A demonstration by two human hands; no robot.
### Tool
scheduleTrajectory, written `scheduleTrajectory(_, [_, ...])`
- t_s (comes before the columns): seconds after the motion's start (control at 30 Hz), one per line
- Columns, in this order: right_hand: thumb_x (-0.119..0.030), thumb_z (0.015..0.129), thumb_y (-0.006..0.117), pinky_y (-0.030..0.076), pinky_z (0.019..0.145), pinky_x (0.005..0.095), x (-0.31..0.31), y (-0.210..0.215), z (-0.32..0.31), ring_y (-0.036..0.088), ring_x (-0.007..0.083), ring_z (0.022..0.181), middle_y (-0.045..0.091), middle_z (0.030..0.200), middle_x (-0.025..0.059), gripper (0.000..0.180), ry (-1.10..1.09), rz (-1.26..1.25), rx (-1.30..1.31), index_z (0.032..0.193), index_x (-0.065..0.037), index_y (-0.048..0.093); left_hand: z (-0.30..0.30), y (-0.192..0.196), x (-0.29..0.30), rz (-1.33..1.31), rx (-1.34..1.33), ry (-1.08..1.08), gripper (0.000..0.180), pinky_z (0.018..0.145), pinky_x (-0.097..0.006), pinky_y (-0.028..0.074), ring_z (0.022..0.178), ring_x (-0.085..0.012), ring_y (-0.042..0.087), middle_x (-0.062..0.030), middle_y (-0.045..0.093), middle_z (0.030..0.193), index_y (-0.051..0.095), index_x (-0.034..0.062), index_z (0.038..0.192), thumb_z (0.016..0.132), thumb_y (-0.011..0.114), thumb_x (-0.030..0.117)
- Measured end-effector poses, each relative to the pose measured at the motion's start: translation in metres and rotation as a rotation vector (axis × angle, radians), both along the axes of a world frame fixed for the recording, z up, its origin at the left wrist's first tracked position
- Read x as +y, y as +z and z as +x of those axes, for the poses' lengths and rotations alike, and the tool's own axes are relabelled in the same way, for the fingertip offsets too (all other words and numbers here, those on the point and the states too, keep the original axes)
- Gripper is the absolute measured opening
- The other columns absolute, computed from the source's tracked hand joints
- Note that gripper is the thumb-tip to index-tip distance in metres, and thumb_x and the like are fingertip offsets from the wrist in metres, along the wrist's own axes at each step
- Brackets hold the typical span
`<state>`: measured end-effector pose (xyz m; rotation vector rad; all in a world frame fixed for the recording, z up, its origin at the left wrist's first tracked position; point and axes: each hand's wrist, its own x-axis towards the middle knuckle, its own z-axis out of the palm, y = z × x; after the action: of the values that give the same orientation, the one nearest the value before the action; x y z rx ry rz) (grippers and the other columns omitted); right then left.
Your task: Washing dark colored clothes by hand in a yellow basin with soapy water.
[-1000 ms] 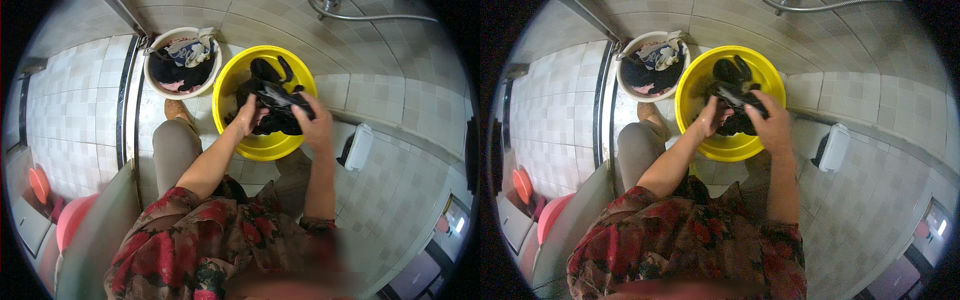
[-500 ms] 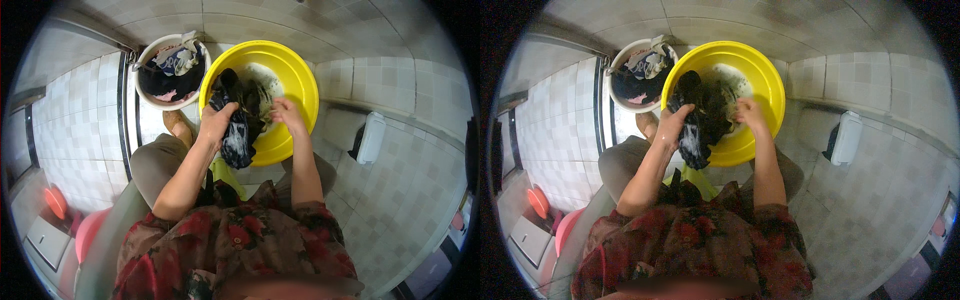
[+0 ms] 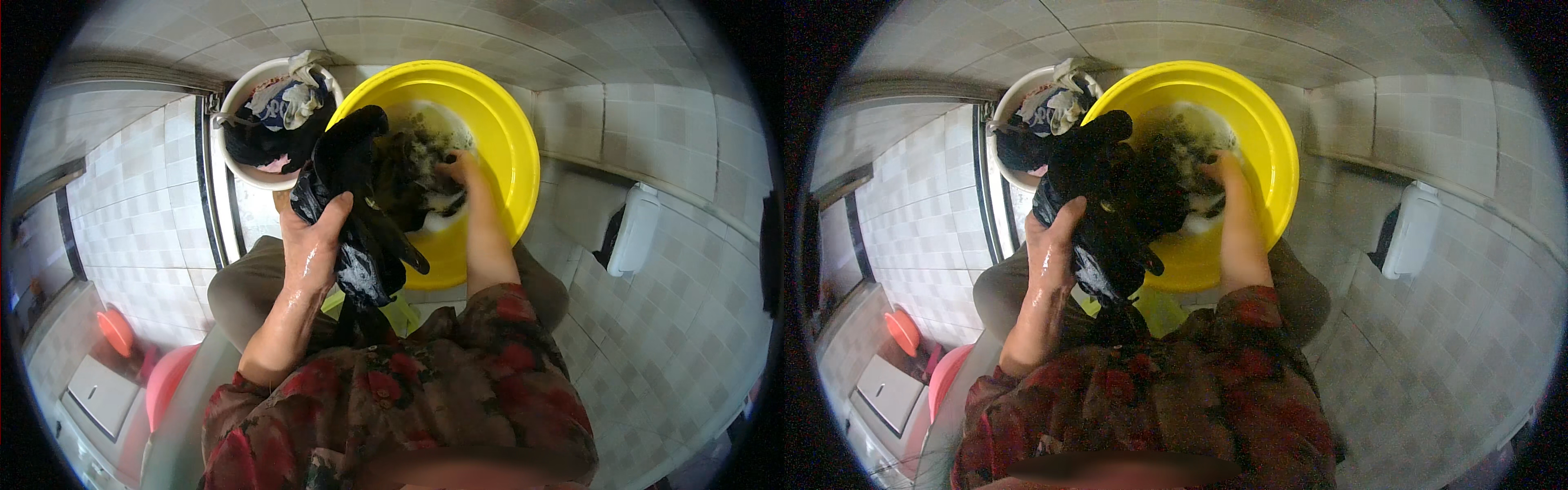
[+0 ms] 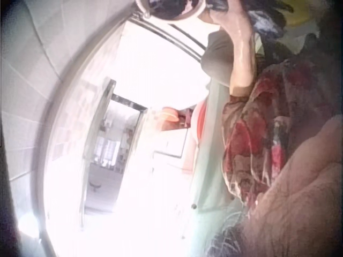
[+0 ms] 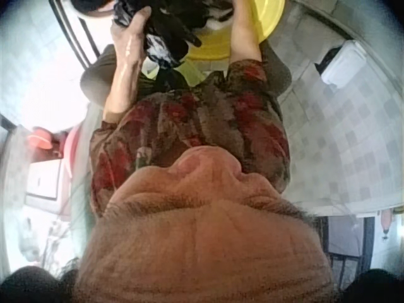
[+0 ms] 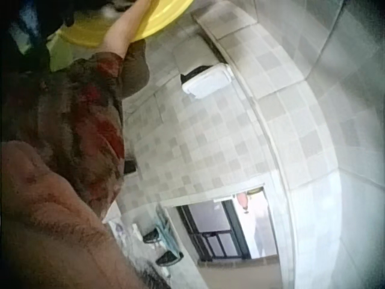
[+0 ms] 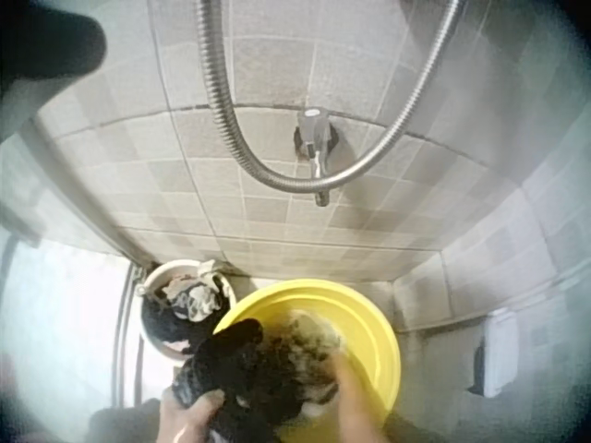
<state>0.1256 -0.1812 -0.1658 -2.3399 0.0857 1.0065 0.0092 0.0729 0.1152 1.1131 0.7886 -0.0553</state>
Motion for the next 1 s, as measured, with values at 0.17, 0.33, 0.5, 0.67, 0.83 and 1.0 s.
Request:
scheduleTrajectory(0.17, [-0.019,0.071,0.075,0.044,0.071,0.0349,-0.019,0.078,0.006,0.056,0.0214,0.078,0.061,0.085,0.0102,0.021,-0.211,0.187,-0.081,0.085,-0.008,0.064,-0.005,0.001,0.000,0.025,-0.006,-0.030,0.019,0.066,-0.024,0.047,0.070,-0.0089,0.057,-0.0021,0.063,0.086,0.062,-0.0010,0.099,0.081,0.062,0.005])
scheduleTrajectory(0.33, [-0.024,0.077,0.070,0.045,0.062,0.0325,-0.002,0.178,-0.006,0.056,0.0175,0.072,0.059,0.085,0.0033,0.020,-0.401,0.369,-0.029,0.092,-0.013,0.063,-0.009,-0.010,-0.007,0.031,-0.101,-0.010,0.014,0.061,-0.024,0.047,0.065,-0.0098,0.057,-0.0034,0.063,0.079,0.062,-0.0035,0.091,0.081,0.062,0.006])
scheduleTrajectory(0.5, [-0.019,0.087,0.057,0.043,0.047,0.0257,0.002,0.191,-0.021,0.056,0.0122,0.059,0.058,0.083,0.0024,0.024,-0.675,0.832,-0.011,0.110,-0.012,0.057,-0.010,-0.019,-0.004,-0.023,-0.046,-0.011,0.017,0.062,-0.025,0.047,0.067,-0.0110,0.058,-0.0035,0.063,0.082,0.062,-0.0022,0.095,0.080,0.062,0.006])
scheduleTrajectory(0.67, [-0.007,0.089,0.048,0.047,0.048,0.0261,-0.031,0.178,-0.017,0.058,0.0135,0.055,0.059,0.080,0.0076,0.029,-0.423,0.382,0.097,0.118,-0.008,0.049,-0.007,-0.018,-0.006,-0.075,-0.074,0.024,0.016,0.060,-0.025,0.047,0.064,-0.0100,0.057,-0.0031,0.063,0.078,0.063,-0.0037,0.091,0.080,0.062,0.008])
scheduleTrajectory(0.83, [-0.008,0.082,0.060,0.049,0.045,0.0289,-0.044,0.137,-0.033,0.057,0.0174,0.053,0.057,0.071,0.0107,0.034,0.134,-0.116,-0.128,0.114,-0.002,0.050,-0.009,-0.024,-0.007,-0.096,-0.089,0.088,0.015,0.061,-0.025,0.047,0.063,-0.0098,0.057,-0.0031,0.064,0.076,0.064,-0.0033,0.088,0.079,0.062,0.008])
scheduleTrajectory(1.0, [-0.013,0.080,0.065,0.047,0.044,0.0293,-0.049,0.195,-0.022,0.055,0.0174,0.048,0.060,0.073,0.0111,0.033,-0.131,0.061,-0.182,0.110,-0.004,0.055,-0.007,-0.026,-0.005,-0.106,-0.078,0.048,0.016,0.062,-0.025,0.047,0.065,-0.0099,0.058,-0.0034,0.064,0.075,0.065,-0.0026,0.089,0.078,0.063,0.009])
